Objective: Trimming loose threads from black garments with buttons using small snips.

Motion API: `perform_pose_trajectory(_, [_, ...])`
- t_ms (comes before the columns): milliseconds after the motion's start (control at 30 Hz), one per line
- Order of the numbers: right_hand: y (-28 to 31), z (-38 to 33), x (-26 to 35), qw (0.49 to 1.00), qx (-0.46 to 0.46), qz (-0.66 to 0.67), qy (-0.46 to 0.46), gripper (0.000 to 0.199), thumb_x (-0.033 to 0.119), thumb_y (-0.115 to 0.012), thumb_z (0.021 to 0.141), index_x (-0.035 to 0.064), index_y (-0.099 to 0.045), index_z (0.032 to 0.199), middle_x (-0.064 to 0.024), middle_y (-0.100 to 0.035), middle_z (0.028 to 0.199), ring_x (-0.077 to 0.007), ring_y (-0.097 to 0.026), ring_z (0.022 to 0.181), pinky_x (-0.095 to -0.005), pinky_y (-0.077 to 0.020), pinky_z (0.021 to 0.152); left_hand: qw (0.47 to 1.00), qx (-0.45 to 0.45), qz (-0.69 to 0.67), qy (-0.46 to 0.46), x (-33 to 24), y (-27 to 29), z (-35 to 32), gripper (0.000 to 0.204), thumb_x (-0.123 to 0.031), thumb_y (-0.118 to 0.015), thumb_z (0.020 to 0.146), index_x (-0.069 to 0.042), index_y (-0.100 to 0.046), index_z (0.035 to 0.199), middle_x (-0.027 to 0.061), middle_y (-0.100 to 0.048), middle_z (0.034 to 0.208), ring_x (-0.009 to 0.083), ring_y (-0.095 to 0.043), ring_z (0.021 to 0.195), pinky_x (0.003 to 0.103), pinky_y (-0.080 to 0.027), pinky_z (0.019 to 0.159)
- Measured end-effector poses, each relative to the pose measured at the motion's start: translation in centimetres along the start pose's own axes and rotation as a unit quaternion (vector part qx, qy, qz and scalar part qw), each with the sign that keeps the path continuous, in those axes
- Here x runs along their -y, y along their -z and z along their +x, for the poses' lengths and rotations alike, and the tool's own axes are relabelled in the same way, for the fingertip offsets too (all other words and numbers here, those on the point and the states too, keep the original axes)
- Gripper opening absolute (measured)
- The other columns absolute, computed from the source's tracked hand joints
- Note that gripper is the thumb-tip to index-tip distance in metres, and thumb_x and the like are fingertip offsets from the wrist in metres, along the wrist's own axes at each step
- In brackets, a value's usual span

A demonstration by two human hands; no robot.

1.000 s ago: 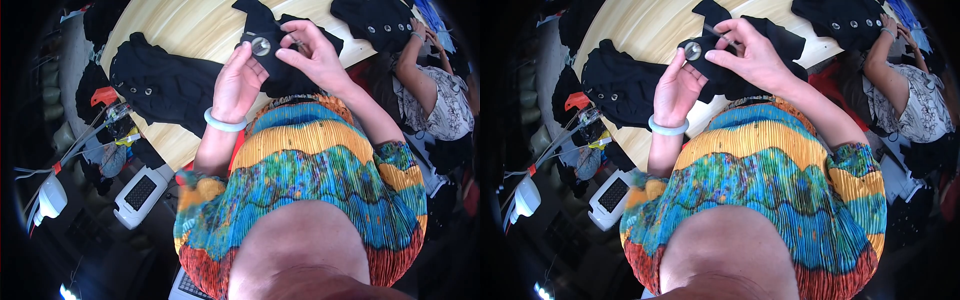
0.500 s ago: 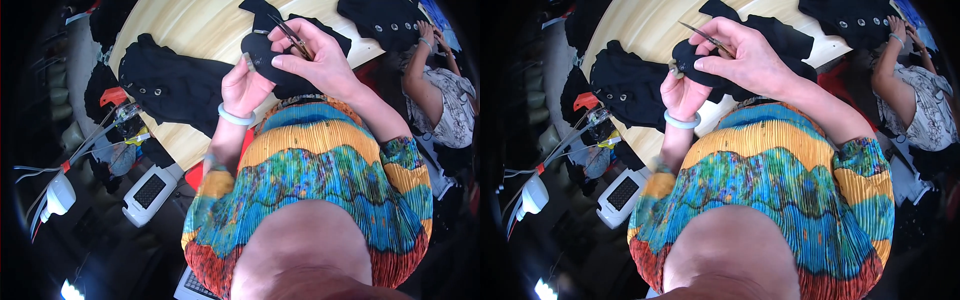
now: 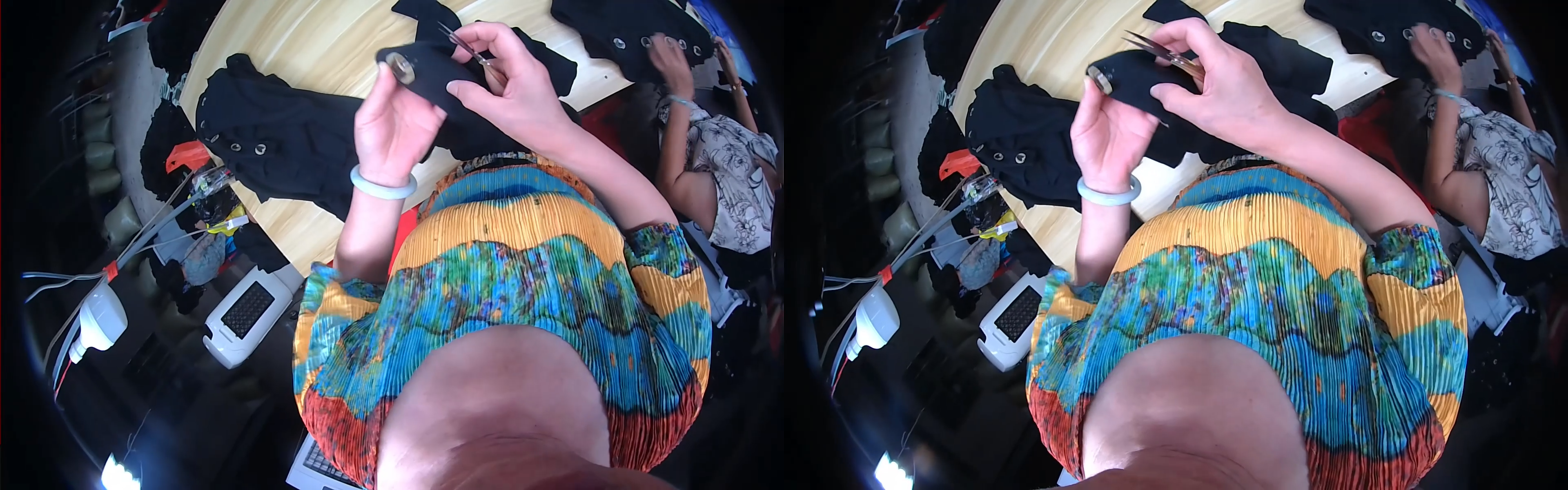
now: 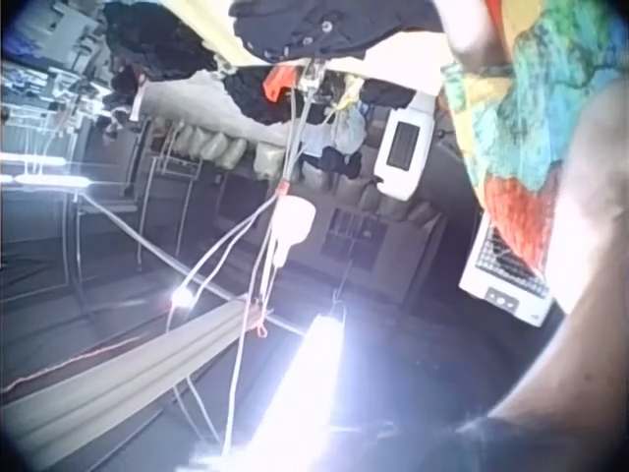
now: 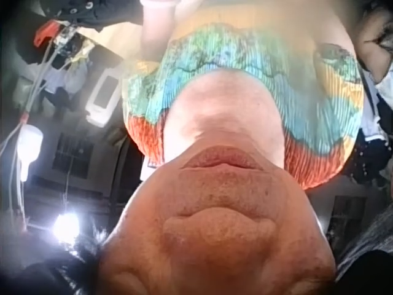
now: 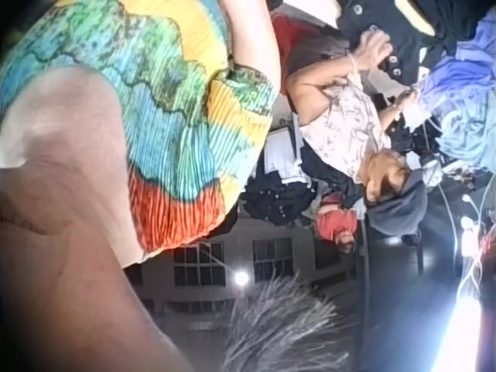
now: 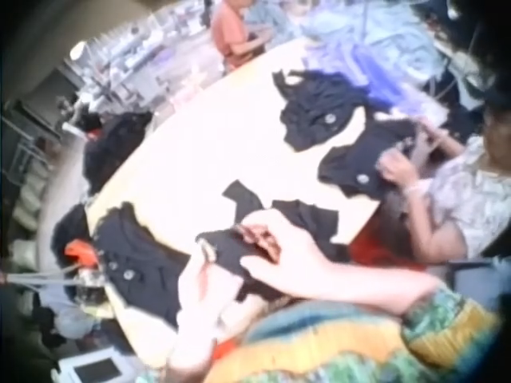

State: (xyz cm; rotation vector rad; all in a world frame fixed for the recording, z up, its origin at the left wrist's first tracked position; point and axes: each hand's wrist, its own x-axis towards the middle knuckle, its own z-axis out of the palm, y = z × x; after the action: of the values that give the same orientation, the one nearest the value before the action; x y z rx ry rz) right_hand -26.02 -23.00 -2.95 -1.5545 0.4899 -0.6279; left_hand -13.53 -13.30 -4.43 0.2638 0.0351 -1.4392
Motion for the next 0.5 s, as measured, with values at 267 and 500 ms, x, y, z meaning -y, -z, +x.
perform_pose_trajectory(267, [-0.9, 0.1, -6.6, 0.993, -0.064, -0.054, -0.083, 0.038, 0.01, -0.059, 0.069, 0.0024, -0.041, 0.101, -0.0078, -0.055, 0.087, -0.0139, -0.051, 0.07, -0.0247, -0.0399, 0.062, 0.992, -0.092, 0.049, -0.071, -2.0, -1.7, 1.3, 0.027, -0.026, -0.044, 0.085, -0.005, -0.049, 0.101, 0.0118, -0.05, 0.104, 0.024, -0.043, 0.104, 0.041, -0.028, 0.094])
perform_pose_trajectory(500, [-2.0, -0.3, -3.9, 0.997, -0.069, 0.03, -0.015, 0.044, 0.019, -0.07, 0.066, 0.0033, -0.043, 0.097, -0.0023, -0.054, 0.09, -0.0007, -0.036, 0.055, -0.0154, -0.0325, 0.048, 0.981, -0.093, 0.086, -0.144, -3.2, -5.4, 1.1, 0.025, -0.026, -0.048, 0.084, -0.006, -0.051, 0.098, 0.006, -0.05, 0.101, 0.0209, -0.045, 0.098, 0.038, -0.029, 0.091])
